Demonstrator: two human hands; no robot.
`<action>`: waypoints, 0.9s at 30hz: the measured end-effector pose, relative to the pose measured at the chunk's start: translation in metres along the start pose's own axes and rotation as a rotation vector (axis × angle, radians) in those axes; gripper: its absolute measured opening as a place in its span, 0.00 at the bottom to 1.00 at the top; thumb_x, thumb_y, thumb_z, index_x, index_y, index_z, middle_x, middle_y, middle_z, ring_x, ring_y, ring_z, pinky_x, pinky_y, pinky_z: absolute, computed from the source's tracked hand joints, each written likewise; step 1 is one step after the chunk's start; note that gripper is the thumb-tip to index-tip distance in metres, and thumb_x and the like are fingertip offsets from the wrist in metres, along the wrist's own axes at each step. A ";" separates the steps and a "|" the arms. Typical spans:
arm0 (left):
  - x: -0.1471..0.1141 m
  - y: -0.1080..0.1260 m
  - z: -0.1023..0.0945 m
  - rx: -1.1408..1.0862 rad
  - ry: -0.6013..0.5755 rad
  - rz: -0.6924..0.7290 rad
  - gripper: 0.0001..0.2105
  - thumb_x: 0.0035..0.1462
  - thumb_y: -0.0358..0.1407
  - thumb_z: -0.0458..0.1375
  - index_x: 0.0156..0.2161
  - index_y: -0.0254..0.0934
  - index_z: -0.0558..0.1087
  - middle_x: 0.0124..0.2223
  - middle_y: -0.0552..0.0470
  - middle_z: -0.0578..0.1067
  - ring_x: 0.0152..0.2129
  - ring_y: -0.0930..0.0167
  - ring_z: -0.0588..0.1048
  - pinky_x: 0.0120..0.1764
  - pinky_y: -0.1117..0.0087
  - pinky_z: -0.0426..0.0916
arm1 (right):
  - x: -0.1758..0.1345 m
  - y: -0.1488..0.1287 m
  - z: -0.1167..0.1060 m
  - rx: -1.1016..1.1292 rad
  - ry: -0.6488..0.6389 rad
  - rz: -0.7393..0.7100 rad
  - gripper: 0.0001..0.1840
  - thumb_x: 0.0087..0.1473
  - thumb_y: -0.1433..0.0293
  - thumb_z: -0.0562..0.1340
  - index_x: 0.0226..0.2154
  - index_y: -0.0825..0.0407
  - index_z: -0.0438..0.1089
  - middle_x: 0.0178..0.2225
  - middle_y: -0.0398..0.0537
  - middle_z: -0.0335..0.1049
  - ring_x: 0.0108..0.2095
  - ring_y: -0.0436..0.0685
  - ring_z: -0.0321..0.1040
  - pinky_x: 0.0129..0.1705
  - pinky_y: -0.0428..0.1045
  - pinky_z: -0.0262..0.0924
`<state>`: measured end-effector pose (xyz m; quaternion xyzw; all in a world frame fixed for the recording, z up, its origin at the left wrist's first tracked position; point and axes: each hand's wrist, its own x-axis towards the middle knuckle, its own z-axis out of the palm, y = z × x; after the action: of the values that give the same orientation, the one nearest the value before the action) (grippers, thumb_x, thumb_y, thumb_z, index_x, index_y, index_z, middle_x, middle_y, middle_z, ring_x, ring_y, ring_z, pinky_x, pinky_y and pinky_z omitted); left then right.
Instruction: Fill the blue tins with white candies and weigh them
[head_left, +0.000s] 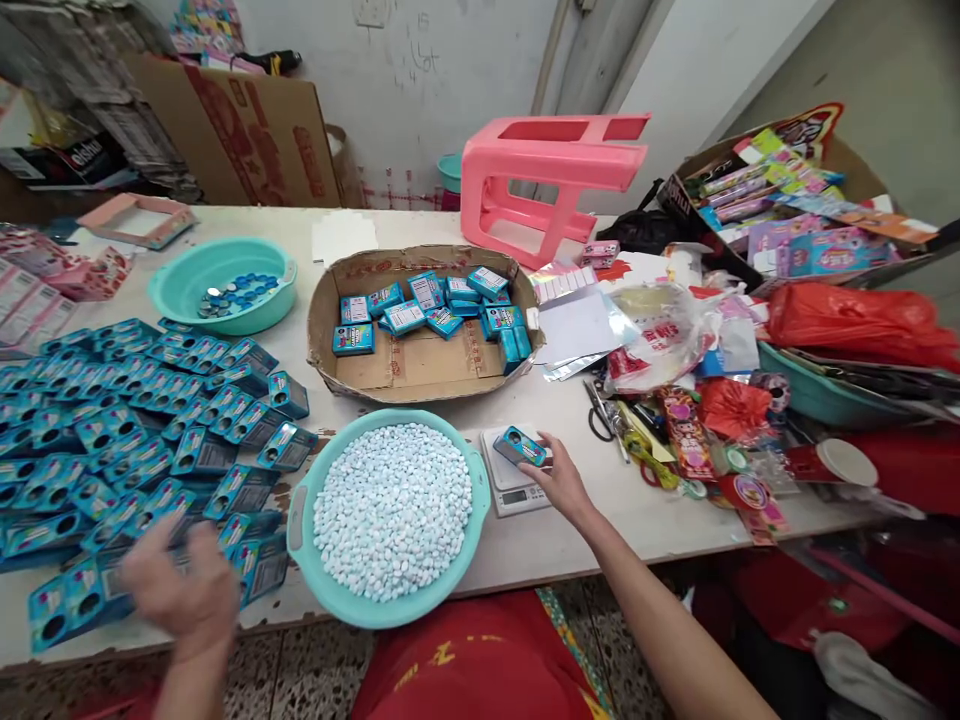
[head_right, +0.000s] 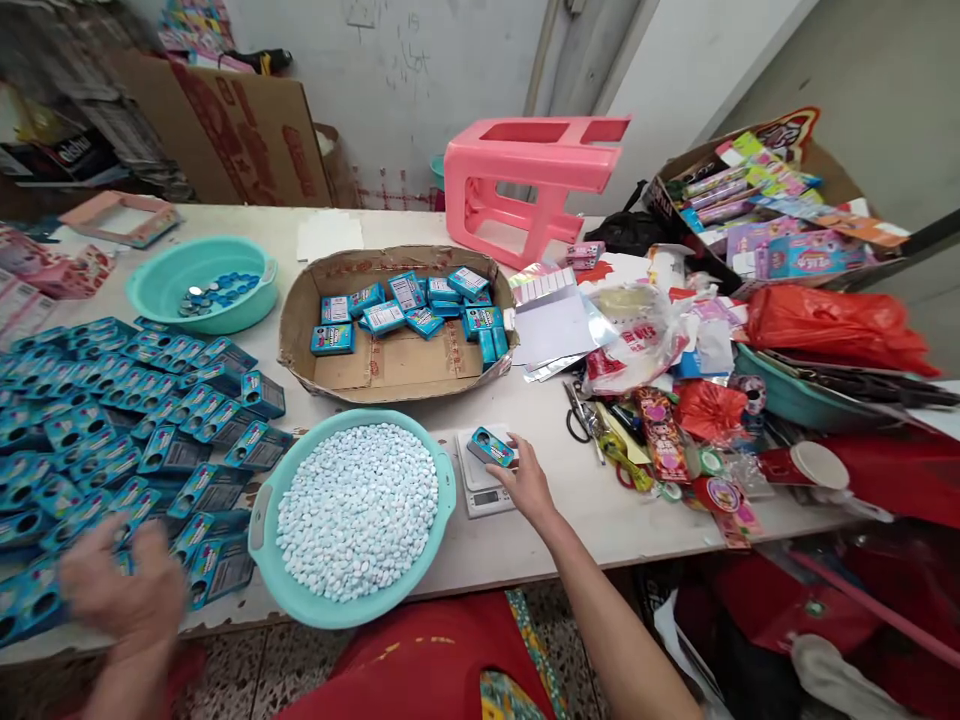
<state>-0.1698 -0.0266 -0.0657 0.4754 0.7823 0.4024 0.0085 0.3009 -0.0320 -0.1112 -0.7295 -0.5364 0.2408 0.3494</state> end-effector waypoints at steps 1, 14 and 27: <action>-0.016 0.015 0.018 -0.028 -0.008 0.133 0.15 0.57 0.44 0.49 0.48 0.44 0.65 0.50 0.49 0.70 0.50 0.60 0.66 0.54 0.56 0.59 | -0.003 0.004 -0.003 0.046 0.018 0.025 0.34 0.48 0.55 0.61 0.55 0.52 0.57 0.51 0.58 0.62 0.37 0.57 0.69 0.36 0.53 0.66; -0.082 0.099 0.136 -0.086 -0.749 0.431 0.14 0.59 0.43 0.49 0.29 0.37 0.69 0.29 0.49 0.70 0.26 0.69 0.67 0.30 0.70 0.59 | -0.030 0.038 -0.031 0.076 0.224 0.250 0.30 0.51 0.50 0.56 0.48 0.54 0.64 0.50 0.59 0.63 0.37 0.58 0.69 0.40 0.56 0.65; -0.039 0.106 0.111 -1.348 -0.708 -0.809 0.19 0.45 0.48 0.63 0.26 0.36 0.62 0.21 0.58 0.63 0.17 0.76 0.65 0.20 0.76 0.60 | -0.019 0.023 -0.016 0.165 0.167 0.169 0.26 0.53 0.51 0.55 0.46 0.53 0.66 0.47 0.56 0.67 0.40 0.58 0.69 0.42 0.55 0.65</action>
<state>-0.0262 0.0371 -0.0875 0.1512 0.4370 0.5751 0.6749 0.3205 -0.0586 -0.1192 -0.7584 -0.4203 0.2512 0.4303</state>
